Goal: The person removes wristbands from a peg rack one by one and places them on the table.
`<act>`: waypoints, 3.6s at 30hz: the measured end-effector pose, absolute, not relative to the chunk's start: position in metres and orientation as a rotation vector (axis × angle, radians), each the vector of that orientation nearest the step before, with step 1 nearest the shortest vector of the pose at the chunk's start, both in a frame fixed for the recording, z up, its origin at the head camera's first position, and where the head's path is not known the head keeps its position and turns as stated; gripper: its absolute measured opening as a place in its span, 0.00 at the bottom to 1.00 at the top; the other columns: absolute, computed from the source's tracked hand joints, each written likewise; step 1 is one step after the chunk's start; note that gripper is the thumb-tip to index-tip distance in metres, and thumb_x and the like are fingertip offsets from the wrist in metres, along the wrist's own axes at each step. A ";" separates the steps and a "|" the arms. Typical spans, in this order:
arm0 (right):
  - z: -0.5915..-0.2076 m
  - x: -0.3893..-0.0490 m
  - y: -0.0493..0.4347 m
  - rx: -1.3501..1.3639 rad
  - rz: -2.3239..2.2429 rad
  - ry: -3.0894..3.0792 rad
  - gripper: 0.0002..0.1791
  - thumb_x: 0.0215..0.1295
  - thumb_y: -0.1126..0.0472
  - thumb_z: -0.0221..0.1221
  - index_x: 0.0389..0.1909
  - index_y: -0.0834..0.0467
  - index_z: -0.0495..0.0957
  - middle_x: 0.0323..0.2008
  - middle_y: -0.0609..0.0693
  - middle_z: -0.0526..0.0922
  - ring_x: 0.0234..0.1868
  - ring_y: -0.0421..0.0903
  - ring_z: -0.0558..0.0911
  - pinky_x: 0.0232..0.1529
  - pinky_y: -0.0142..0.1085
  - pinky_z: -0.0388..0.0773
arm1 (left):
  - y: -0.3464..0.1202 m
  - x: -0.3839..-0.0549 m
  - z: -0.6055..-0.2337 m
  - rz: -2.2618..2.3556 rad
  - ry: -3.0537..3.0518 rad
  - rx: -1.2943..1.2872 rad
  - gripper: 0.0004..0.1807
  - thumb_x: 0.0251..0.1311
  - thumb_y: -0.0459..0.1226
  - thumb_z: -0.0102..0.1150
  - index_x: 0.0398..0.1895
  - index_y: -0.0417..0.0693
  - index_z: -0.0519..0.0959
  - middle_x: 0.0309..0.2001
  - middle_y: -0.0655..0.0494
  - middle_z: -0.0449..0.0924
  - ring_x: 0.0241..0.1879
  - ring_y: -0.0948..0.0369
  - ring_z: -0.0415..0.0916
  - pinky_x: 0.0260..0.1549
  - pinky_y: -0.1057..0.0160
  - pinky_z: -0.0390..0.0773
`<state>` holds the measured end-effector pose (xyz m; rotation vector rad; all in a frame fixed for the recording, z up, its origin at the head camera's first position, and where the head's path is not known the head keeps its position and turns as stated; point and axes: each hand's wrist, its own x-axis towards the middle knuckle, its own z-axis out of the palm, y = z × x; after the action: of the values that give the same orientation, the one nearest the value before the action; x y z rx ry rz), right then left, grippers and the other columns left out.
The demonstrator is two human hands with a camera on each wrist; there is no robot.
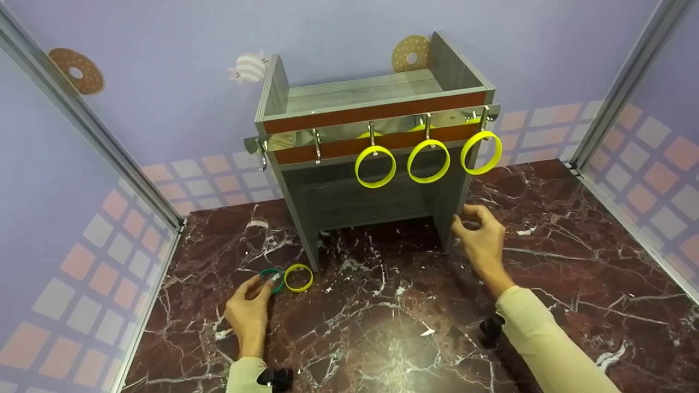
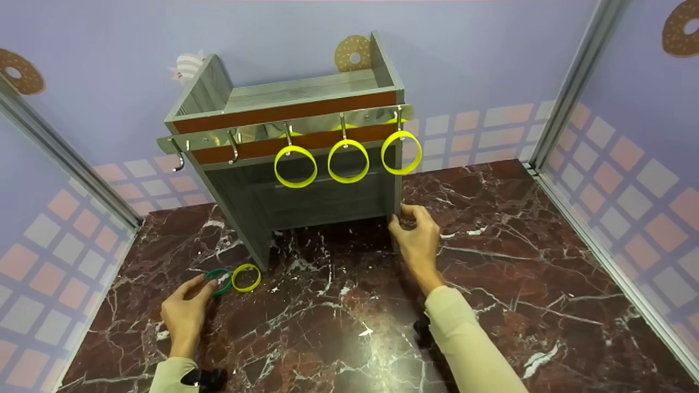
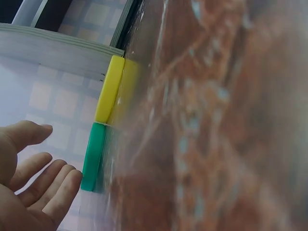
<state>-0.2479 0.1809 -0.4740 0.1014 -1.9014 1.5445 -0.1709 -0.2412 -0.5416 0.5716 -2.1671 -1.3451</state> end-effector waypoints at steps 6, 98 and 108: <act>-0.475 -0.249 0.182 0.120 1.501 -1.903 0.09 0.58 0.83 0.66 0.40 0.78 0.83 0.36 0.69 0.87 0.31 0.32 0.84 0.29 0.21 0.81 | -0.234 -0.175 -0.535 -1.420 -2.150 0.497 0.20 0.67 0.38 0.75 0.59 0.40 0.87 0.53 0.43 0.88 0.51 0.49 0.87 0.39 0.79 0.77; -0.485 -0.262 0.212 0.113 1.678 -2.016 0.13 0.72 0.68 0.68 0.54 0.69 0.85 0.44 0.61 0.89 0.36 0.41 0.87 0.37 0.29 0.85 | -0.155 -0.229 -0.532 -1.640 -1.788 0.340 0.14 0.60 0.29 0.78 0.48 0.36 0.89 0.44 0.36 0.89 0.41 0.42 0.89 0.34 0.75 0.83; -0.435 -0.260 0.225 0.184 2.141 -1.616 0.15 0.77 0.70 0.61 0.59 0.75 0.80 0.50 0.63 0.89 0.46 0.54 0.91 0.49 0.46 0.87 | -0.158 -0.228 -0.535 -1.617 -1.797 0.307 0.13 0.61 0.32 0.79 0.48 0.39 0.90 0.42 0.39 0.89 0.37 0.53 0.90 0.34 0.73 0.85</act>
<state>-0.2603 0.2246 -0.4353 0.1837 -1.6161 2.1406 -0.2284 -0.1582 -0.5353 0.3073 -1.7973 -1.6167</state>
